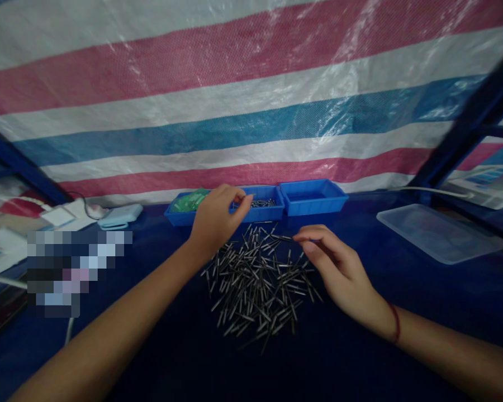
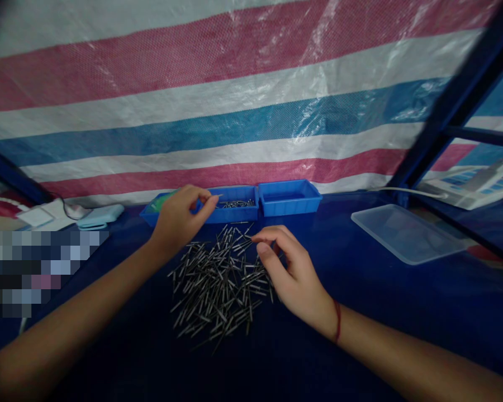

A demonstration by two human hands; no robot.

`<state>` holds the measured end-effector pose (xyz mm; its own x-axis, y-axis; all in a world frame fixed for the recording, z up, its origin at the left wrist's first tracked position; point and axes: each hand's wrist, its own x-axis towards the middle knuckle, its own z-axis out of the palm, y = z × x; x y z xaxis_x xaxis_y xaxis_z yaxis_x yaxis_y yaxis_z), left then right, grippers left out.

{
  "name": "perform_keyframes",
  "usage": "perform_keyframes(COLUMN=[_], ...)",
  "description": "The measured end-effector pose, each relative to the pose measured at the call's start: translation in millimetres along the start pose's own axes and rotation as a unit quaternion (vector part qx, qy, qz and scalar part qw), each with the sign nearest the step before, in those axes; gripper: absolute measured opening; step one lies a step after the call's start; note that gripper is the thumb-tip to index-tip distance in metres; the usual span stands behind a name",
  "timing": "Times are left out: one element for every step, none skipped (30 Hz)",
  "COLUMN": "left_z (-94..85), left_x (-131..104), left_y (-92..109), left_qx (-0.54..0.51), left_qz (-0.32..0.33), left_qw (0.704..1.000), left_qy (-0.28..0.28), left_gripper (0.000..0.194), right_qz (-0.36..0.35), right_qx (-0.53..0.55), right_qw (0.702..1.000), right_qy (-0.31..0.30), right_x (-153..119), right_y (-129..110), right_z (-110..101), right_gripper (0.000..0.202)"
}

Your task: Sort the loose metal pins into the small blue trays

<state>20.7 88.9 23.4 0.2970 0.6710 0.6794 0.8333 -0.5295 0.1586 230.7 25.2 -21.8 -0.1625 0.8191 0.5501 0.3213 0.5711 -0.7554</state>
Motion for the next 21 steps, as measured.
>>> perform_keyframes(left_z=[3.2,6.0,8.1,9.2,9.3,8.2,6.2,3.5,0.6,-2.2,-4.5,-5.8,-6.2,-5.4,-3.8,-1.5,1.1,3.7,6.0,7.8,9.0], left_x=[8,14,17,18,17,14,10,4,-1,-7,-12,-16,-20,-23,-26,-28,-30,-31,-33,-35,-37], left_y=[-10,-19,-25,-29,-30,-28,-24,-18,-12,-5,2,9,14,19,22,24,26,28,29,31,32], left_qx=[0.030,0.064,0.101,0.129,0.143,0.143,0.128,0.100,0.063,0.022,-0.014,-0.040,-0.056,-0.060,-0.057,-0.050,-0.041,-0.034,-0.029,-0.027,-0.027], left_qz=[-0.006,-0.003,0.002,0.001,0.003,0.010,0.020,0.038,0.059,0.082,0.106,0.126,0.141,0.147,0.149,0.147,0.141,0.133,0.124,0.114,0.105], left_qw=[0.999,0.997,0.992,0.989,0.986,0.986,0.987,0.987,0.986,0.982,0.972,0.961,0.952,0.946,0.944,0.944,0.946,0.948,0.949,0.950,0.950], left_qy=[-0.019,-0.047,-0.070,-0.077,-0.083,-0.089,-0.098,-0.116,-0.140,-0.170,-0.208,-0.241,-0.265,-0.282,-0.289,-0.291,-0.290,-0.288,-0.287,-0.289,-0.292], left_gripper=[0.020,0.021,0.024,0.028,0.032,0.034,0.033,0.031,0.029,0.026,0.023,0.021,0.020,0.020,0.020,0.020,0.019,0.019,0.019,0.019,0.020], right_qz=[0.002,0.004,0.005,0.005,0.004,0.001,-0.003,-0.006,-0.007,-0.005,-0.002,0.002,0.005,0.008,0.010,0.012,0.014,0.018,0.022,0.027,0.031], right_qx=[-0.002,-0.004,-0.005,-0.006,-0.006,-0.006,-0.007,-0.010,-0.014,-0.019,-0.025,-0.030,-0.035,-0.039,-0.042,-0.044,-0.046,-0.047,-0.048,-0.048,-0.047], right_qw=[1.000,1.000,1.000,1.000,1.000,1.000,1.000,1.000,1.000,1.000,1.000,1.000,0.999,0.999,0.999,0.999,0.999,0.999,0.999,0.998,0.998], right_qy=[0.000,-0.001,-0.001,-0.001,-0.001,-0.001,-0.002,-0.002,-0.004,-0.004,-0.004,-0.005,-0.005,-0.006,-0.008,-0.009,-0.010,-0.012,-0.014,-0.016,-0.018], right_x=[1,1,2,2,2,3,3,4,4,4,5,5,6,6,6,6,7,7,7,7,7], right_y=[1,1,1,2,2,3,4,5,7,8,10,11,12,13,14,14,14,15,15,15,15], right_z=[0,0,0,0,0,1,1,1,2,2,2,2,3,3,3,3,4,4,4,4,4], right_gripper=[0.016,0.016,0.016,0.017,0.016,0.016,0.015,0.013,0.012,0.011,0.010,0.010,0.010,0.010,0.010,0.010,0.010,0.010,0.010,0.010,0.010])
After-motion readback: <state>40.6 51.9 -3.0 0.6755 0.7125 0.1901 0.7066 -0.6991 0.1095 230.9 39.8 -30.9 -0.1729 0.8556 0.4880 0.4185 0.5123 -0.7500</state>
